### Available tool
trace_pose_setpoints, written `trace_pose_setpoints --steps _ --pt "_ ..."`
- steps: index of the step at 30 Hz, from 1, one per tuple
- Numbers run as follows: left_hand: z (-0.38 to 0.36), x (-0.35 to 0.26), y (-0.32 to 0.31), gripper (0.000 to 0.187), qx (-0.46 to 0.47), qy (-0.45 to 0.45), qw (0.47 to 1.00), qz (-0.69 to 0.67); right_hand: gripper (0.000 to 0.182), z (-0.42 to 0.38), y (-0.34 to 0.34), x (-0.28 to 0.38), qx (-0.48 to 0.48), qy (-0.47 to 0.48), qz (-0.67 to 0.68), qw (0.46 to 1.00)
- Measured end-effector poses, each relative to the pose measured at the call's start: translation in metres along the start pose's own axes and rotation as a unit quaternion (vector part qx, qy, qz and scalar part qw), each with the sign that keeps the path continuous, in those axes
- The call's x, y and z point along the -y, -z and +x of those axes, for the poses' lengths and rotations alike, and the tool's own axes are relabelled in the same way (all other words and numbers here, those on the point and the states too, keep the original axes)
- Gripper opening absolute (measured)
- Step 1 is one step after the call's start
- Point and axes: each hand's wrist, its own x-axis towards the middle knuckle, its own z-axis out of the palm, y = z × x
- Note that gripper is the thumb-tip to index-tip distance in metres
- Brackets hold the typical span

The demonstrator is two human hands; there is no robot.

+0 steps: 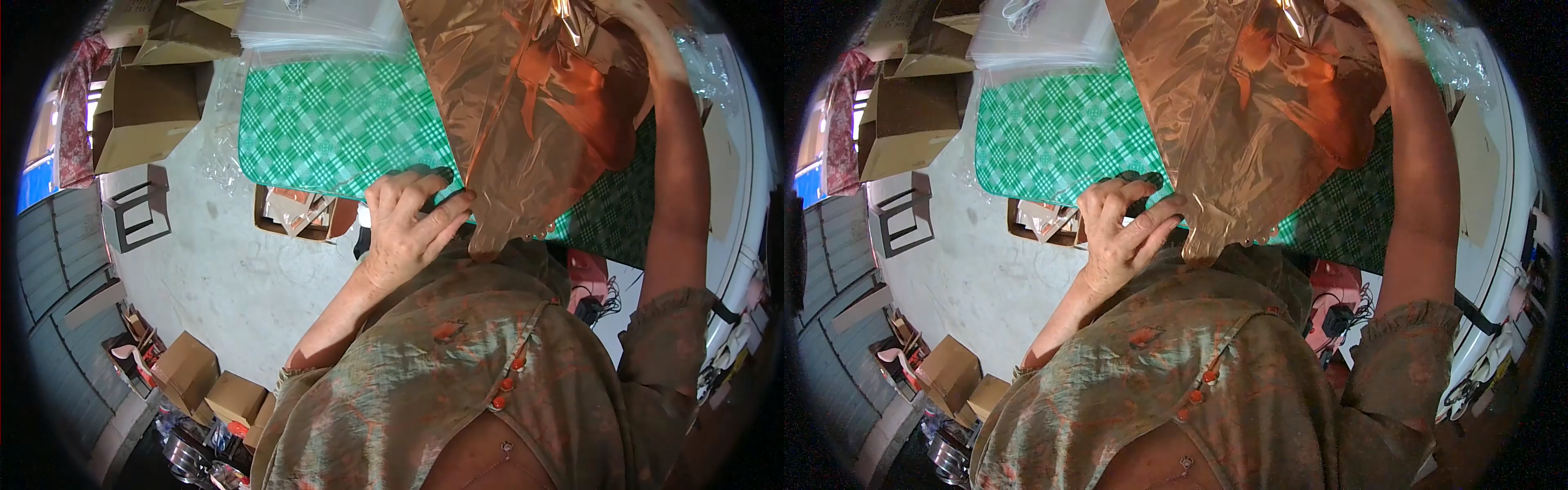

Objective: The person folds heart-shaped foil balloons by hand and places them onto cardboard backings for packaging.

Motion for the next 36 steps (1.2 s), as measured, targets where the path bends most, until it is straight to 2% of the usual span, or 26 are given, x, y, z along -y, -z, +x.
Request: trace_pose_setpoints --steps 11,15,17,22,25,26,29,36 --pt "0.001 0.0 0.001 0.027 0.006 -0.006 1.0 0.016 0.023 0.005 -0.011 -0.011 -0.014 -0.025 0.017 0.999" --pt "0.001 0.0 -0.001 0.022 -0.002 -0.015 1.0 0.021 0.025 0.004 -0.007 0.009 -0.035 -0.057 0.014 0.998" --pt "0.0 0.0 -0.001 0.021 -0.004 -0.02 1.0 0.023 0.026 0.002 -0.005 0.018 -0.05 -0.059 0.067 0.995" --pt "0.001 0.0 -0.001 0.022 -0.009 -0.027 0.999 0.028 0.022 0.009 -0.029 -0.003 -0.057 -0.018 0.106 0.993" --pt "0.003 -0.001 -0.001 0.025 -0.009 -0.031 0.999 0.04 0.022 0.013 -0.048 -0.008 -0.162 0.063 0.044 0.984" --pt "0.002 0.0 -0.001 0.026 -0.01 -0.031 0.999 0.042 0.021 0.014 -0.054 -0.009 -0.159 0.032 0.056 0.985" --pt "0.002 0.0 -0.001 0.03 -0.012 -0.032 0.998 0.043 0.02 0.017 -0.061 -0.007 -0.191 0.059 0.012 0.98" --pt "-0.001 0.001 -0.004 0.032 -0.015 -0.035 0.998 0.044 0.016 0.014 -0.076 -0.007 -0.216 0.027 -0.035 0.975"
